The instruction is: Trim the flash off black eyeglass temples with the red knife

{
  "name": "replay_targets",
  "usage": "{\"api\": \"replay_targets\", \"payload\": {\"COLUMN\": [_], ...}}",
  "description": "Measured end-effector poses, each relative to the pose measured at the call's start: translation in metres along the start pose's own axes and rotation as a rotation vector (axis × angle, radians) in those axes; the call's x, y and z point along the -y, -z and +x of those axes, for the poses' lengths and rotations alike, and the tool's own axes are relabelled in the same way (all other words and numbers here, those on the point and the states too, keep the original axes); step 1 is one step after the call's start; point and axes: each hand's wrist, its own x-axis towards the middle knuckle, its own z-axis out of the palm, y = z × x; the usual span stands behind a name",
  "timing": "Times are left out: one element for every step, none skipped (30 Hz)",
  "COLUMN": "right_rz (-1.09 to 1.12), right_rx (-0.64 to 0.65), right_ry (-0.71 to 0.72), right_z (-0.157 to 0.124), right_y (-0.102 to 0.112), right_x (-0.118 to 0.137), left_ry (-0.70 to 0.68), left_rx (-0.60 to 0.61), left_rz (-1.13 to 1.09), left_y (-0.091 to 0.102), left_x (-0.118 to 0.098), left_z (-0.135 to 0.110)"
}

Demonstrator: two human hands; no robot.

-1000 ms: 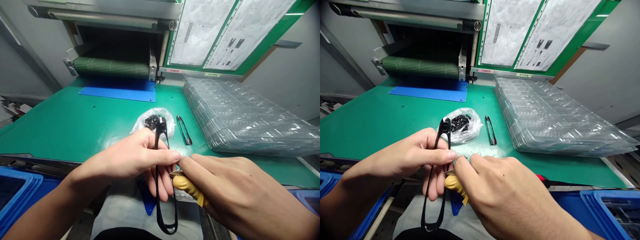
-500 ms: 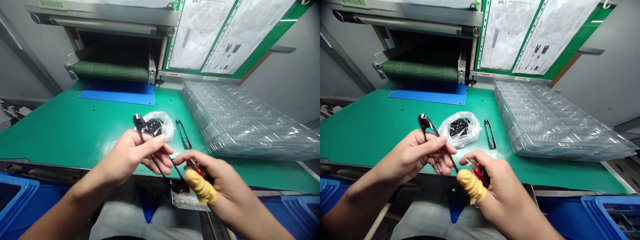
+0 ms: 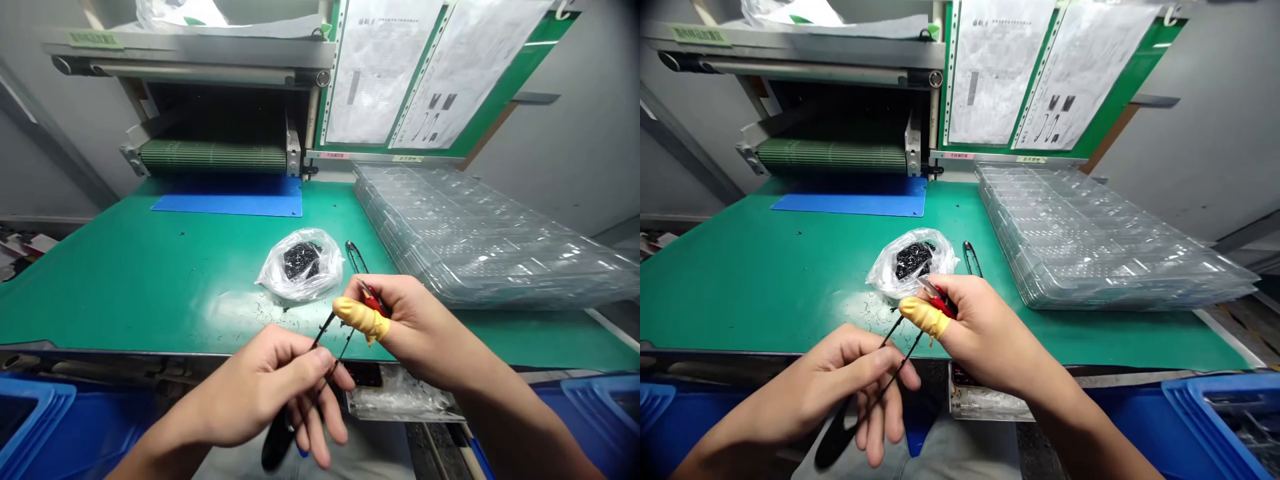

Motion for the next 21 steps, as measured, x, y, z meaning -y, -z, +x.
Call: {"api": "replay_targets", "payload": {"right_rz": [-0.049,-0.1,-0.153,-0.21,-0.275,-0.353,-0.441,-0.534,-0.623,-0.707,-0.782,-0.848,-0.904,-0.953,-0.996,-1.03,-1.055,-1.076,-1.093,-1.106,-1.115], "right_rx": [-0.008,-0.024,-0.049,-0.079,-0.118,-0.168,-0.227,-0.286,-0.323,-0.33,-0.305,-0.253,-0.186,-0.121,-0.072,-0.045,-0.035,-0.035,-0.041,-0.052,-0.064], "right_ry": [0.014,0.028,0.044,0.06,0.077,0.101,0.136,0.177,0.227,0.28,0.331,0.373,0.399,0.42,0.434,0.44,0.445,0.448,0.451,0.449,0.445], "right_z": [0.002,0.004,0.005,0.006,0.005,0.004,0.002,-0.001,-0.004,-0.008,-0.012,-0.016,-0.019,-0.022,-0.023,-0.024,-0.025,-0.025,-0.025,-0.025,-0.025], "right_y": [-0.002,-0.004,-0.005,-0.006,-0.006,-0.006,-0.006,-0.006,-0.005,-0.005,-0.005,-0.006,-0.007,-0.008,-0.009,-0.01,-0.012,-0.013,-0.014,-0.014,-0.014], "right_x": [0.001,0.001,0.001,0.0,0.0,0.0,0.001,0.002,0.004,0.006,0.009,0.011,0.013,0.014,0.015,0.015,0.015,0.014,0.014,0.014,0.014], "left_ry": [0.029,0.039,0.029,0.011,-0.008,-0.023,-0.035,-0.038,-0.036,-0.035,-0.034,-0.029,-0.025,-0.022,-0.022,-0.021,-0.019,-0.018,-0.014,-0.005,0.004], "left_rx": [-0.015,-0.03,-0.042,-0.059,-0.085,-0.116,-0.149,-0.181,-0.21,-0.232,-0.247,-0.259,-0.267,-0.276,-0.283,-0.29,-0.297,-0.3,-0.302,-0.304,-0.305], "left_rz": [-0.001,-0.018,-0.037,-0.043,-0.032,-0.007,0.024,0.053,0.074,0.083,0.084,0.081,0.078,0.081,0.088,0.101,0.114,0.127,0.14,0.155,0.175], "left_y": [-0.004,-0.008,-0.011,-0.014,-0.016,-0.018,-0.019,-0.02,-0.02,-0.021,-0.021,-0.022,-0.023,-0.024,-0.025,-0.026,-0.028,-0.029,-0.03,-0.031,-0.032], "left_x": [0.0,0.0,0.0,0.0,0.001,0.001,0.0,0.0,-0.001,-0.002,-0.004,-0.005,-0.006,-0.007,-0.009,-0.01,-0.011,-0.012,-0.013,-0.014,-0.015], "left_z": [0.001,0.001,0.0,-0.001,-0.002,-0.003,-0.005,-0.006,-0.008,-0.01,-0.011,-0.013,-0.015,-0.017,-0.018,-0.019,-0.019,-0.019,-0.019,-0.019,-0.019]}}
